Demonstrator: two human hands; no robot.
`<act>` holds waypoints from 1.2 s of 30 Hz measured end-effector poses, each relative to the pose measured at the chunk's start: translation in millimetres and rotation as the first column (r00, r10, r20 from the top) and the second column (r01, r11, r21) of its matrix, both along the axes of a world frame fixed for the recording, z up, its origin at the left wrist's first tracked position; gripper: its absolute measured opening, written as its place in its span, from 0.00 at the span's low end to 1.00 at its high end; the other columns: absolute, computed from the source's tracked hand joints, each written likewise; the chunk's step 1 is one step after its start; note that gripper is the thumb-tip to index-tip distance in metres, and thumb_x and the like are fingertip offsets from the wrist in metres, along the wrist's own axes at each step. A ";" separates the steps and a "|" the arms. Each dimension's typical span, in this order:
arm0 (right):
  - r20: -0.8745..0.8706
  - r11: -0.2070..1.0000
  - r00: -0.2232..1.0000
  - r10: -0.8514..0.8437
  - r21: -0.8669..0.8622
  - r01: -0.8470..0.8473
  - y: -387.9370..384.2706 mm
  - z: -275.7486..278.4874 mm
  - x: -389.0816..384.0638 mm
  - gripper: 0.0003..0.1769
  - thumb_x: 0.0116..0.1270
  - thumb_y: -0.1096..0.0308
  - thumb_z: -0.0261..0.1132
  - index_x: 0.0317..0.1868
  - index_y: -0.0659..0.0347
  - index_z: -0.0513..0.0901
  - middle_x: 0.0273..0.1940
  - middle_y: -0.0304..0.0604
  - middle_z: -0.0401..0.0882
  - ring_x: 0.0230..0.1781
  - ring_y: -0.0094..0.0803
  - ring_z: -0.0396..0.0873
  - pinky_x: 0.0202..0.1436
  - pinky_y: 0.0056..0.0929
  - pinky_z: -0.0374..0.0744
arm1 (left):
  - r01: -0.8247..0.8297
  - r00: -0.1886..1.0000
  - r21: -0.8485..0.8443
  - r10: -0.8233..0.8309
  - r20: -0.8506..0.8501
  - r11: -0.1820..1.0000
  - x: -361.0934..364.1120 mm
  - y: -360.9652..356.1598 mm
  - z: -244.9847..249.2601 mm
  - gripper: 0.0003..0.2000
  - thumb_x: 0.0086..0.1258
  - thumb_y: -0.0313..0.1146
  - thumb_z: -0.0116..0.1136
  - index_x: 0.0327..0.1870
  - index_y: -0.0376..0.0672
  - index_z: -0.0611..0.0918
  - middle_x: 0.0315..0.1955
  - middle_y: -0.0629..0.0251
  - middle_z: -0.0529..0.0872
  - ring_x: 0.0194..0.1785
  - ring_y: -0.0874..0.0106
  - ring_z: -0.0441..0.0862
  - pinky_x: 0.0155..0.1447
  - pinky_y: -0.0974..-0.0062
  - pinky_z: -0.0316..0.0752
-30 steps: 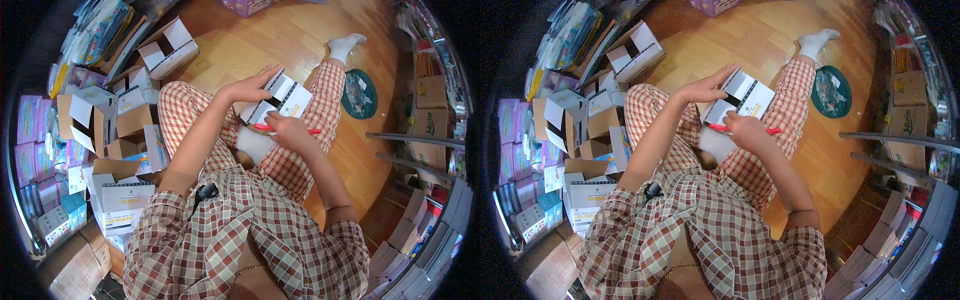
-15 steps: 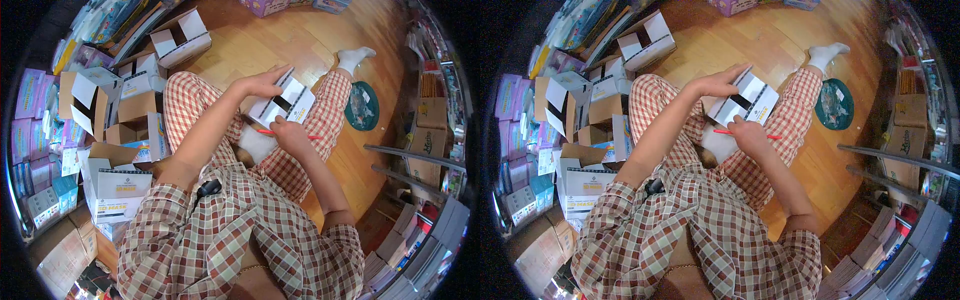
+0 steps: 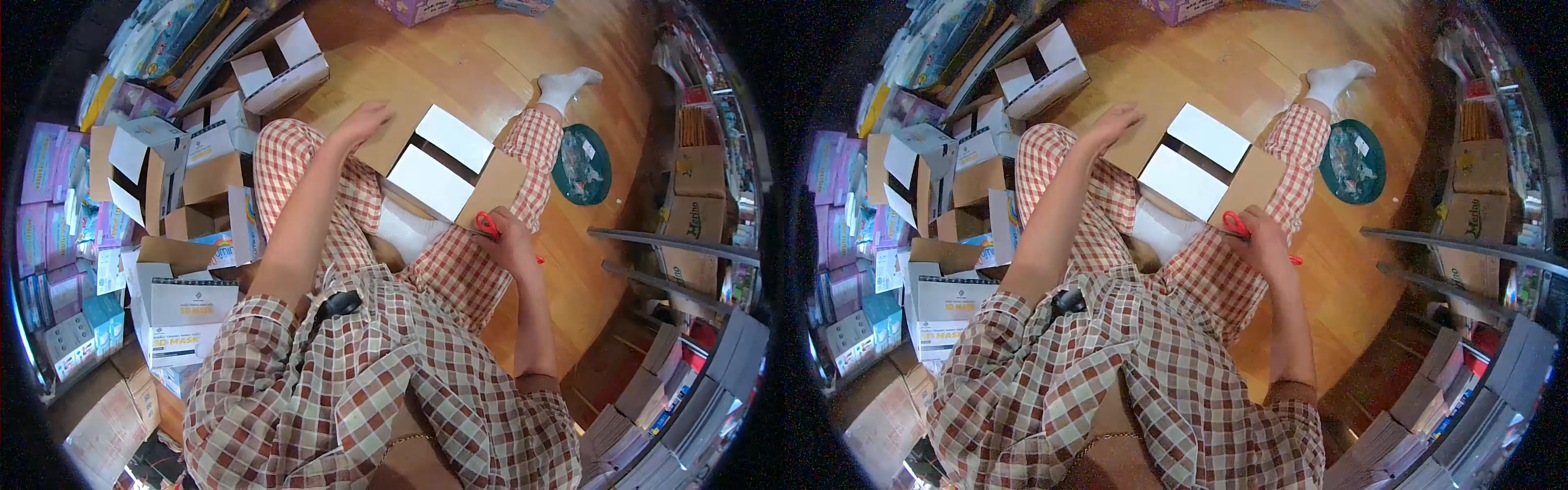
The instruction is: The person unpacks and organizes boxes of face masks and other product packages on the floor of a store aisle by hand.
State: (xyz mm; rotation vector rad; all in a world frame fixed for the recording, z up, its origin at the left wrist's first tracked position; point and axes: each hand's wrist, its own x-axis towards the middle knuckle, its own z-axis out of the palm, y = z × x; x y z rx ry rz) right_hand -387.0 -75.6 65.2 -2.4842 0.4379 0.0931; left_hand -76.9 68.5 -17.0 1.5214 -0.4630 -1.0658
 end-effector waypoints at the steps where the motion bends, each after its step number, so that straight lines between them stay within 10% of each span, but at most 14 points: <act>1: 0.018 1.000 1.000 -0.021 -0.016 0.021 0.8 -3.5 0.1 0.14 0.48 0.69 0.72 0.33 0.63 0.77 0.32 0.46 0.74 0.33 0.45 0.76 0.36 0.37 0.73 | -0.068 0.998 0.060 0.067 0.019 0.996 -0.4 6.3 -4.7 0.16 0.68 0.36 0.51 0.51 0.35 0.77 0.37 0.64 0.83 0.35 0.77 0.80 0.38 0.78 0.76; 13: 0.183 0.968 0.956 -0.231 0.141 0.207 -17.9 1.2 14.5 0.17 0.47 0.72 0.72 0.39 0.63 0.78 0.35 0.47 0.79 0.36 0.40 0.78 0.41 0.32 0.75 | -0.252 0.938 -0.232 0.178 -0.298 0.940 -7.8 38.2 -15.4 0.17 0.72 0.39 0.50 0.50 0.33 0.77 0.42 0.62 0.83 0.40 0.74 0.82 0.42 0.77 0.77; 19: 0.244 0.899 0.873 -0.422 0.234 0.369 -44.3 -19.4 8.7 0.16 0.51 0.73 0.71 0.40 0.64 0.76 0.31 0.40 0.78 0.33 0.28 0.76 0.41 0.27 0.74 | -0.690 0.696 -0.332 0.462 -0.551 0.644 15.4 57.1 0.2 0.16 0.74 0.37 0.45 0.54 0.35 0.72 0.50 0.58 0.79 0.54 0.66 0.77 0.57 0.65 0.75; 24: 0.257 0.908 0.882 -0.395 0.253 0.333 -40.9 -23.5 19.6 0.15 0.52 0.71 0.71 0.38 0.64 0.76 0.29 0.43 0.78 0.32 0.32 0.77 0.38 0.30 0.74 | -0.700 0.677 -0.207 0.541 -0.499 0.684 28.4 56.4 -20.6 0.14 0.74 0.35 0.43 0.54 0.37 0.71 0.50 0.60 0.77 0.51 0.65 0.77 0.55 0.63 0.76; 36: 0.156 0.880 0.917 -0.366 -0.262 0.396 -77.3 -12.8 35.4 0.14 0.53 0.67 0.68 0.38 0.65 0.78 0.26 0.55 0.77 0.27 0.49 0.77 0.33 0.39 0.74 | -0.564 0.782 -0.084 0.499 -0.373 0.822 21.5 46.4 -22.0 0.12 0.73 0.39 0.48 0.48 0.41 0.75 0.41 0.63 0.80 0.42 0.69 0.80 0.46 0.70 0.78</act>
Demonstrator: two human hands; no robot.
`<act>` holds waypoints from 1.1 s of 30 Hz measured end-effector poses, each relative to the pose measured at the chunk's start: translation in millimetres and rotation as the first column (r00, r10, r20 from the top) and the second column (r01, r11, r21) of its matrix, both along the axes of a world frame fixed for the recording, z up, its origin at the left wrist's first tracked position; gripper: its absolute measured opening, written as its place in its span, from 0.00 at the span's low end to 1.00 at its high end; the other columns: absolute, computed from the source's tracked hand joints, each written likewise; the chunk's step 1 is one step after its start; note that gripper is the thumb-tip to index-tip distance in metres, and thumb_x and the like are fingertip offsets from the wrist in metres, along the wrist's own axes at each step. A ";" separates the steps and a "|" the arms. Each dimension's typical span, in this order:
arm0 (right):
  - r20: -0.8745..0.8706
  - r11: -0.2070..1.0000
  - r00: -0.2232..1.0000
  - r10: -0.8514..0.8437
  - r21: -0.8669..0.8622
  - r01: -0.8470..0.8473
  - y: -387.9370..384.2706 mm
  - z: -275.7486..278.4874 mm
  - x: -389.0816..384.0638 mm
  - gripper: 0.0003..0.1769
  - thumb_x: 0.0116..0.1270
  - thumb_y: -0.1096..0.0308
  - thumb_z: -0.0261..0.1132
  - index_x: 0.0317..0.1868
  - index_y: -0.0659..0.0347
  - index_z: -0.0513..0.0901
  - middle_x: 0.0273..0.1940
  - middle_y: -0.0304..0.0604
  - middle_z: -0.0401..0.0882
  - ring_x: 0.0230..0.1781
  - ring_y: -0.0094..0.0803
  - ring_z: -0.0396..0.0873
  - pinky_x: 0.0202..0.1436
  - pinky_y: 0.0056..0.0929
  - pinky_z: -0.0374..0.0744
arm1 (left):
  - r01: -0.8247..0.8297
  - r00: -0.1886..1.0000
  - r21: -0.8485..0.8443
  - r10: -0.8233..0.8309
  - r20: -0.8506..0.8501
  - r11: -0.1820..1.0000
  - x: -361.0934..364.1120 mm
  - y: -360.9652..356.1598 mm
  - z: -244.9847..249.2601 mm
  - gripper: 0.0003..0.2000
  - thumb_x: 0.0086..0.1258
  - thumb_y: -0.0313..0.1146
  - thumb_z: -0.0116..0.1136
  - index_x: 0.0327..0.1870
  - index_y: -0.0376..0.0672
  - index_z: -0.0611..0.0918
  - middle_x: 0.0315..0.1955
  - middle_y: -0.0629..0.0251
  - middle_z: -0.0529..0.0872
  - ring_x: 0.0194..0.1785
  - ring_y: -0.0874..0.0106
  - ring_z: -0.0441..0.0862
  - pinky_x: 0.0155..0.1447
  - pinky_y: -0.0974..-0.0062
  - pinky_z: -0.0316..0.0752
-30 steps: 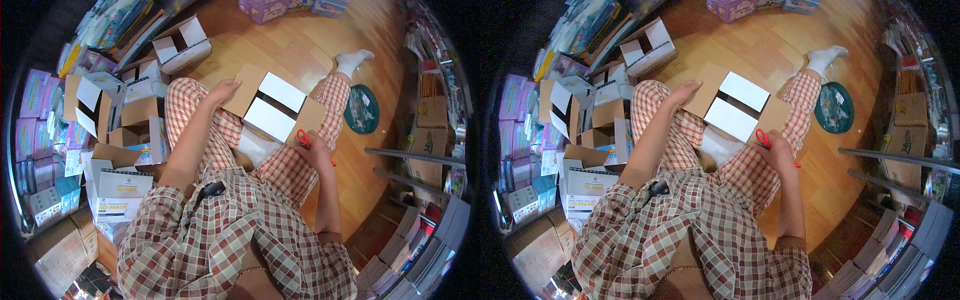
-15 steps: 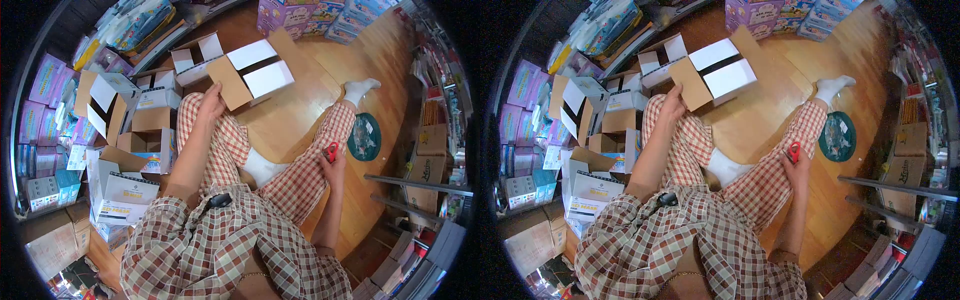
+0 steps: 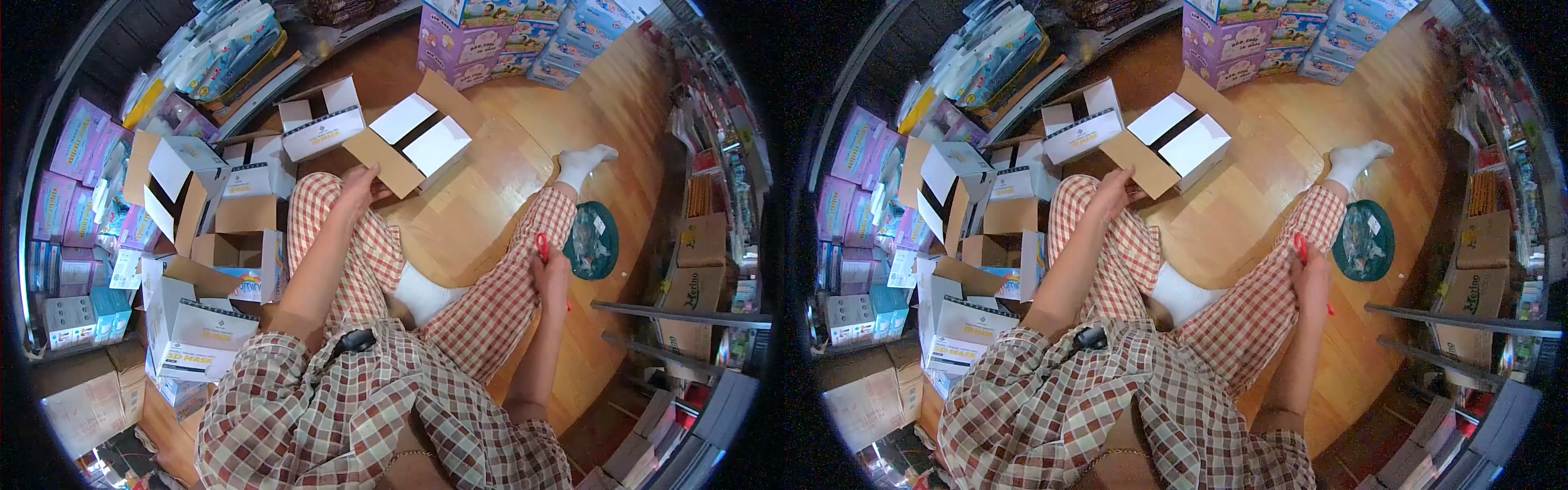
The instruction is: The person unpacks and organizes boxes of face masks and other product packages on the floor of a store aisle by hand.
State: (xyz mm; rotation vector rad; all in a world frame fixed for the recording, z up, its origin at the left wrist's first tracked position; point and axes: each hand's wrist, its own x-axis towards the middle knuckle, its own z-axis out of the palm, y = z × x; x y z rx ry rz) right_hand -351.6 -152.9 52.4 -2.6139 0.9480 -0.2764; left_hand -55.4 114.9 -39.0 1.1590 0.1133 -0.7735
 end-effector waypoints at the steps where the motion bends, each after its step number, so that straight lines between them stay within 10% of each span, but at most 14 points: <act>1: 0.007 1.000 1.000 0.000 -0.002 0.000 -8.0 0.8 3.0 0.14 0.53 0.67 0.68 0.38 0.65 0.78 0.26 0.55 0.77 0.27 0.49 0.77 0.33 0.39 0.74 | -0.005 1.000 0.008 0.005 -0.009 1.000 -0.8 -0.4 -0.9 0.11 0.72 0.39 0.49 0.46 0.42 0.76 0.39 0.65 0.81 0.41 0.72 0.80 0.43 0.74 0.78; 10: -0.120 0.957 0.981 -0.153 -0.264 0.117 -72.1 -29.7 45.1 0.10 0.58 0.69 0.58 0.41 0.57 0.79 0.34 0.56 0.80 0.36 0.53 0.79 0.39 0.49 0.75 | 0.182 0.900 0.377 -0.308 0.308 0.908 13.5 20.2 19.7 0.15 0.68 0.38 0.54 0.46 0.34 0.78 0.32 0.62 0.83 0.36 0.71 0.81 0.40 0.74 0.77; 12: -0.125 0.956 0.977 -0.174 -0.259 0.137 -76.0 -48.7 47.2 0.09 0.58 0.69 0.58 0.40 0.57 0.78 0.35 0.56 0.80 0.37 0.54 0.79 0.39 0.49 0.75 | 0.072 0.540 0.497 -0.453 0.710 0.865 22.5 33.6 34.8 0.16 0.65 0.37 0.56 0.47 0.33 0.76 0.31 0.59 0.83 0.37 0.69 0.82 0.41 0.72 0.76; 16: -0.090 0.959 0.977 -0.195 -0.227 0.170 -72.6 -60.6 55.4 0.07 0.55 0.69 0.58 0.35 0.59 0.77 0.33 0.57 0.80 0.36 0.55 0.79 0.39 0.49 0.75 | -0.319 0.360 0.792 -0.707 0.609 0.520 38.5 58.5 52.5 0.15 0.63 0.35 0.56 0.46 0.34 0.77 0.38 0.48 0.83 0.43 0.54 0.81 0.49 0.61 0.74; 24: -0.081 0.962 0.985 -0.154 -0.239 0.130 -58.5 -50.4 76.6 0.11 0.50 0.69 0.61 0.37 0.59 0.80 0.31 0.57 0.80 0.35 0.54 0.79 0.40 0.49 0.75 | -0.222 0.506 0.967 -0.833 0.223 0.124 42.4 46.4 41.3 0.17 0.62 0.44 0.54 0.43 0.39 0.78 0.39 0.50 0.83 0.46 0.54 0.80 0.50 0.56 0.73; 33: -0.145 0.968 0.978 -0.152 -0.223 0.117 -51.8 -48.8 89.5 0.09 0.52 0.67 0.62 0.32 0.62 0.80 0.29 0.58 0.80 0.33 0.54 0.79 0.38 0.48 0.75 | -0.248 0.562 0.950 -0.770 0.303 0.192 40.4 48.4 45.4 0.19 0.62 0.45 0.54 0.45 0.38 0.78 0.40 0.48 0.83 0.47 0.54 0.79 0.51 0.55 0.71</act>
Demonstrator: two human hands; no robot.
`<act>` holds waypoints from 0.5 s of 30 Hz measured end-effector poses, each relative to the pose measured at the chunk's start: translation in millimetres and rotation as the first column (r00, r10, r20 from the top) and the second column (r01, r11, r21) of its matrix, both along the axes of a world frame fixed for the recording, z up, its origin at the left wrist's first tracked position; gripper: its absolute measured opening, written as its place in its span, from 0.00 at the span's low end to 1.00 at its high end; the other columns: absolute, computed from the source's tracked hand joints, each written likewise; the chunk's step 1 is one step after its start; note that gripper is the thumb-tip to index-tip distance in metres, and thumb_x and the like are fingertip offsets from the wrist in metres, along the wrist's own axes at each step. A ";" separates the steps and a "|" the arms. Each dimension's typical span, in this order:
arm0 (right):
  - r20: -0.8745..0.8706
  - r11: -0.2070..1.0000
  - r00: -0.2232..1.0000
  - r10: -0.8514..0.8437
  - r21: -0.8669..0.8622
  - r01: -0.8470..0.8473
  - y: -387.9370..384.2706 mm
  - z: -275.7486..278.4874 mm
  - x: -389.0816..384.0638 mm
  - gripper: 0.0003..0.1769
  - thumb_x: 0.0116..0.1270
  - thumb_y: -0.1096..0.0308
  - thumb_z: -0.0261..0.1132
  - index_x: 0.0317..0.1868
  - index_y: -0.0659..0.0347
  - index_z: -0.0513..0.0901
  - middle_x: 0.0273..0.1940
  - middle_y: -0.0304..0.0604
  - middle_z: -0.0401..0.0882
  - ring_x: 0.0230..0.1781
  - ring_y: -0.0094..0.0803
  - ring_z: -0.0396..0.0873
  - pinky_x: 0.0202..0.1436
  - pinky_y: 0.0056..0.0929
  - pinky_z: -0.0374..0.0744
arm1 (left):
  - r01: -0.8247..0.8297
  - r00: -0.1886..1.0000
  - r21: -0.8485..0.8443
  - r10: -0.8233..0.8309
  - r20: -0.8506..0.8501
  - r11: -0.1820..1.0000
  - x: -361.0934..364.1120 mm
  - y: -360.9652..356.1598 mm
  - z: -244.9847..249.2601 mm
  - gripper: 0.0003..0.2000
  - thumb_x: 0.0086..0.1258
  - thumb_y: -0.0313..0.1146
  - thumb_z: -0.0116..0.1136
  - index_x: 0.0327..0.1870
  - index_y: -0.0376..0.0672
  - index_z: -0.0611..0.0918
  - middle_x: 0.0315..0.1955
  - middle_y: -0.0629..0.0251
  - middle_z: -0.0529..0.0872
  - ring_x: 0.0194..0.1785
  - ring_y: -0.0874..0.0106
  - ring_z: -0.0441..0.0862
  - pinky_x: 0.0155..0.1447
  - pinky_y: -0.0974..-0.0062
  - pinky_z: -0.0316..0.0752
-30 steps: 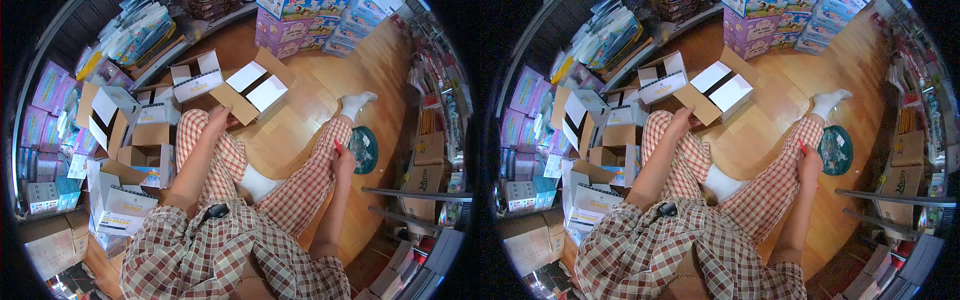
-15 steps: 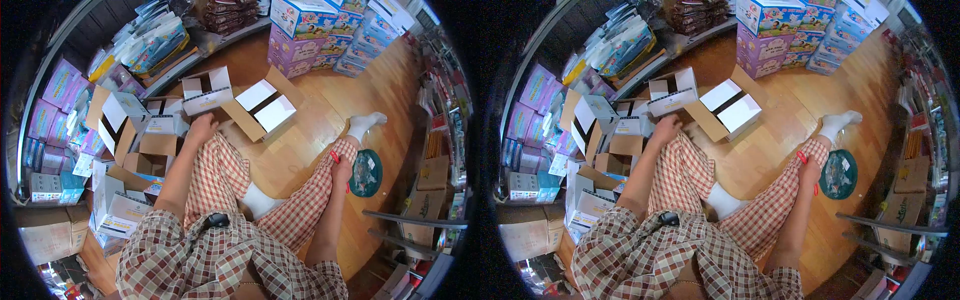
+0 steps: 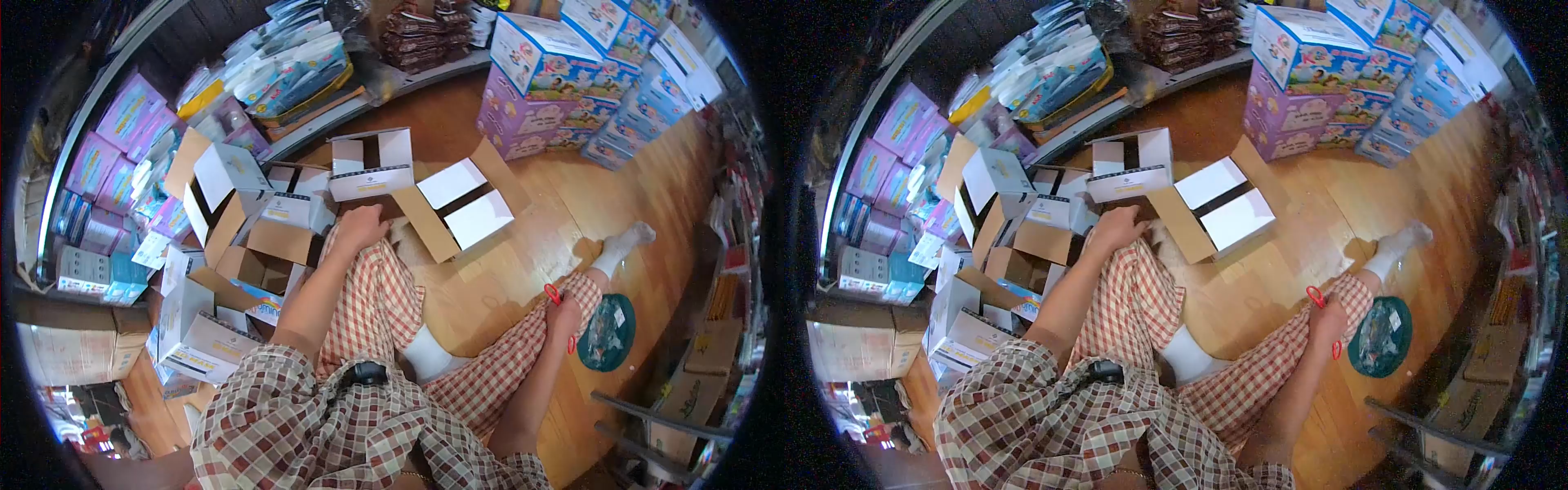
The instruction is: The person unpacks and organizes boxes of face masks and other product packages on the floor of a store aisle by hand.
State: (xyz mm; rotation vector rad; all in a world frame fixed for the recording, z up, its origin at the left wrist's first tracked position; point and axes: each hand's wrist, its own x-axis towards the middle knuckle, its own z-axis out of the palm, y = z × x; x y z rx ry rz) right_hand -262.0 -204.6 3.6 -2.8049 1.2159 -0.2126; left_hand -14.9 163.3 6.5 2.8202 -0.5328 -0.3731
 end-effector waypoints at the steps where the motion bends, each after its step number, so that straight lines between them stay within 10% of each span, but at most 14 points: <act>1: -0.004 1.000 1.000 -0.014 0.002 0.014 0.9 -0.1 0.4 0.08 0.53 0.67 0.62 0.32 0.62 0.80 0.29 0.58 0.80 0.33 0.54 0.79 0.37 0.48 0.75 | 0.013 1.000 0.002 -0.013 -0.010 1.000 0.1 -1.0 0.3 0.19 0.62 0.45 0.54 0.45 0.37 0.77 0.40 0.48 0.83 0.48 0.54 0.79 0.50 0.55 0.71; 10: -0.010 1.000 1.000 -0.010 -0.024 0.009 0.8 -3.5 8.0 0.10 0.55 0.63 0.64 0.35 0.59 0.80 0.29 0.56 0.80 0.33 0.54 0.80 0.35 0.51 0.75 | -0.062 0.990 -0.019 0.059 -0.125 0.998 -1.8 -6.9 14.3 0.21 0.68 0.47 0.46 0.48 0.37 0.78 0.44 0.46 0.81 0.49 0.51 0.78 0.53 0.56 0.71; 15: -0.080 0.998 0.997 0.005 0.065 0.000 2.7 1.9 9.1 0.11 0.55 0.62 0.62 0.37 0.58 0.80 0.32 0.55 0.81 0.34 0.53 0.80 0.37 0.49 0.76 | -0.316 0.940 -0.552 0.178 -0.291 0.771 -10.4 -29.4 -20.7 0.22 0.70 0.50 0.42 0.47 0.40 0.79 0.42 0.44 0.81 0.50 0.50 0.77 0.54 0.59 0.70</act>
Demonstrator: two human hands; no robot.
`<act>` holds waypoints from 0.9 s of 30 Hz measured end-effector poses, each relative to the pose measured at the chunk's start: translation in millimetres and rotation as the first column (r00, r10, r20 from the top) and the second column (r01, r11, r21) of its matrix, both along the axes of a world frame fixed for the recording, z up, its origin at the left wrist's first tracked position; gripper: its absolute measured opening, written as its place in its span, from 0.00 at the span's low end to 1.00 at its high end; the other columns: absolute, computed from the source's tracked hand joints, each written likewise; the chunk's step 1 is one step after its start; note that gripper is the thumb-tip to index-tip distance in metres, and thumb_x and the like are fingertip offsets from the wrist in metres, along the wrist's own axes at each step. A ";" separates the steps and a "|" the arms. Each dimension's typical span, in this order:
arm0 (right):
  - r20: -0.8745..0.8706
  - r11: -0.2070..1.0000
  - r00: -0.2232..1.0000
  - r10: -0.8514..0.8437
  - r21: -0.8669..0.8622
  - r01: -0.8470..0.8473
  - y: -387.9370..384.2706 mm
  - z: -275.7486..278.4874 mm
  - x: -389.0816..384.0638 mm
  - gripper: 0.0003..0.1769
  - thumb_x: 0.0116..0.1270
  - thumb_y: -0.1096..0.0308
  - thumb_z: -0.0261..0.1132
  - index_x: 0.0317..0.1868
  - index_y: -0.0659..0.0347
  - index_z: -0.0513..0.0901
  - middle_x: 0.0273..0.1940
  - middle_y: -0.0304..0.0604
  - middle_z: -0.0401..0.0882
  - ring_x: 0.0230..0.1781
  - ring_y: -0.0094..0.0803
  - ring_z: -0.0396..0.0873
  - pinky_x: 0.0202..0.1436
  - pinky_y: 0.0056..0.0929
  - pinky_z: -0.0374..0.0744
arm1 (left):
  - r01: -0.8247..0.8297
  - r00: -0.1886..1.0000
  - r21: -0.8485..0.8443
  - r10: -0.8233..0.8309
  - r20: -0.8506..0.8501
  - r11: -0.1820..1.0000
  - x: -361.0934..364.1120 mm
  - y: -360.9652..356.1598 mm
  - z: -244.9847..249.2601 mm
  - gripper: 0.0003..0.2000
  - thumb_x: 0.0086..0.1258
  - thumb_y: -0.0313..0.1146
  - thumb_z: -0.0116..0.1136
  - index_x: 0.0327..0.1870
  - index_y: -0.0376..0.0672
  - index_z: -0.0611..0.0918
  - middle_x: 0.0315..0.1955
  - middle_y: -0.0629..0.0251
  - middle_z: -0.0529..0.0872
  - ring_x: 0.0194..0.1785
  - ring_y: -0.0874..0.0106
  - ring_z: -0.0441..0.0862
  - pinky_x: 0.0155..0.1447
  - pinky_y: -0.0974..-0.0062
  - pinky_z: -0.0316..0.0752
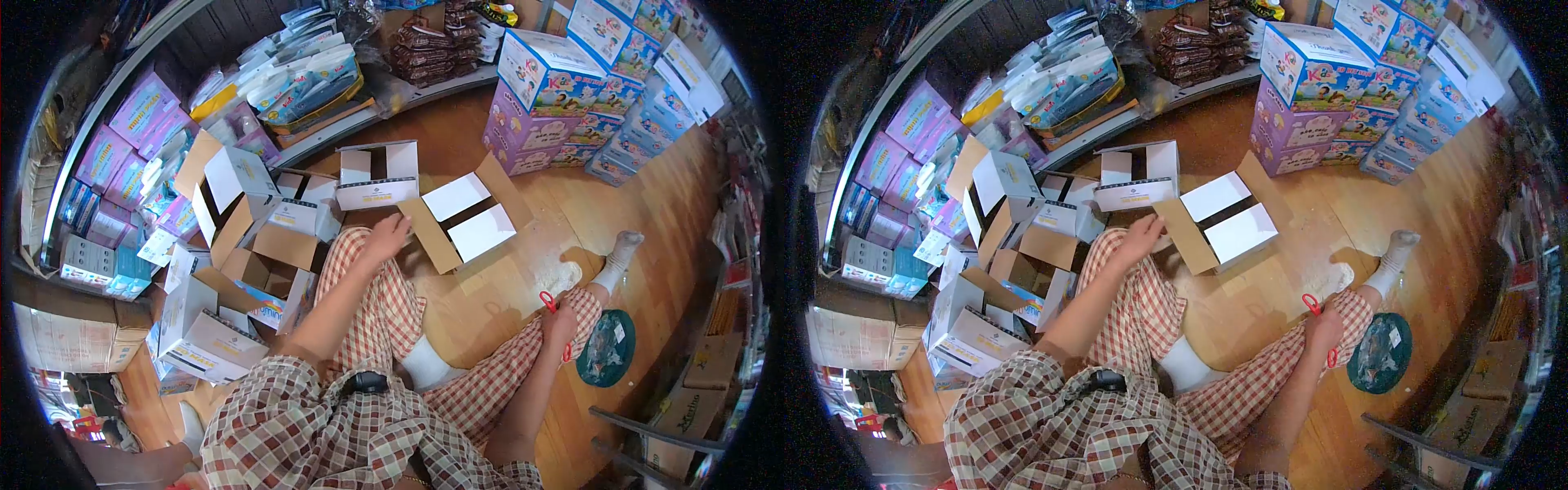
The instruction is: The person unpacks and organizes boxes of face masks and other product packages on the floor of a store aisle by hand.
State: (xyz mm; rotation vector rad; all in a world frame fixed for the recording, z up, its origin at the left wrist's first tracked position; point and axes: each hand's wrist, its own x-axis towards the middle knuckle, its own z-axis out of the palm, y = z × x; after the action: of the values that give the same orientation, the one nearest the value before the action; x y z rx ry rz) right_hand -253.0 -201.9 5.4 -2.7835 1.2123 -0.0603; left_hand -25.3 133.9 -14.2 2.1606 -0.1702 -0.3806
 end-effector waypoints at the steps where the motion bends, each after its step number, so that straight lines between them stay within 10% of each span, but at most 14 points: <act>1: -0.005 1.000 1.000 -0.003 -0.003 0.003 0.6 -1.0 -1.6 0.11 0.55 0.62 0.62 0.37 0.58 0.80 0.32 0.55 0.81 0.34 0.53 0.80 0.37 0.49 0.76 | -0.058 0.998 -0.257 0.061 0.003 0.965 -12.7 -13.0 -7.1 0.23 0.70 0.50 0.45 0.53 0.40 0.75 0.45 0.48 0.81 0.51 0.53 0.78 0.56 0.64 0.70; 4: 0.030 1.000 0.999 -0.010 -0.010 0.011 -3.5 -9.8 -5.0 0.11 0.55 0.61 0.62 0.36 0.57 0.80 0.30 0.54 0.81 0.34 0.52 0.80 0.37 0.49 0.76 | -0.379 0.851 -0.454 0.111 -0.513 0.806 -33.8 -52.2 -27.3 0.23 0.70 0.48 0.48 0.56 0.37 0.72 0.47 0.55 0.81 0.51 0.58 0.78 0.56 0.68 0.70; 9: 0.125 0.998 0.992 -0.013 -0.061 0.020 -2.4 -12.2 -14.1 0.11 0.53 0.62 0.66 0.33 0.59 0.80 0.28 0.55 0.80 0.32 0.53 0.80 0.35 0.49 0.76 | -0.507 0.696 -0.615 -0.133 -0.705 0.604 -49.7 -79.8 -22.1 0.18 0.73 0.42 0.42 0.54 0.38 0.71 0.48 0.58 0.78 0.45 0.65 0.82 0.39 0.65 0.82; 20: 0.130 0.992 0.984 -0.118 0.049 0.113 -5.8 -10.8 -18.4 0.12 0.54 0.61 0.66 0.35 0.58 0.81 0.33 0.54 0.81 0.37 0.51 0.80 0.39 0.48 0.77 | -0.469 0.811 -0.811 -0.193 -0.552 0.349 -49.5 -87.6 77.8 0.16 0.73 0.41 0.47 0.55 0.40 0.71 0.49 0.62 0.78 0.50 0.69 0.79 0.51 0.69 0.78; 27: 0.281 0.998 0.958 -0.056 0.025 0.051 -4.8 -17.8 -25.8 0.14 0.49 0.67 0.70 0.36 0.61 0.79 0.29 0.55 0.80 0.34 0.51 0.80 0.37 0.47 0.77 | -0.302 0.939 -0.942 0.216 -0.266 0.150 -60.8 -21.1 156.5 0.20 0.73 0.46 0.46 0.57 0.41 0.70 0.50 0.61 0.77 0.54 0.65 0.75 0.59 0.58 0.72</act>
State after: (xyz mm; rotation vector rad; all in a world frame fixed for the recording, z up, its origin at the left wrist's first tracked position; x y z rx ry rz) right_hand -278.8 -206.7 -12.4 -2.6118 1.2063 -0.4330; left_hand -86.1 112.8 142.3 0.7893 0.0323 -0.0526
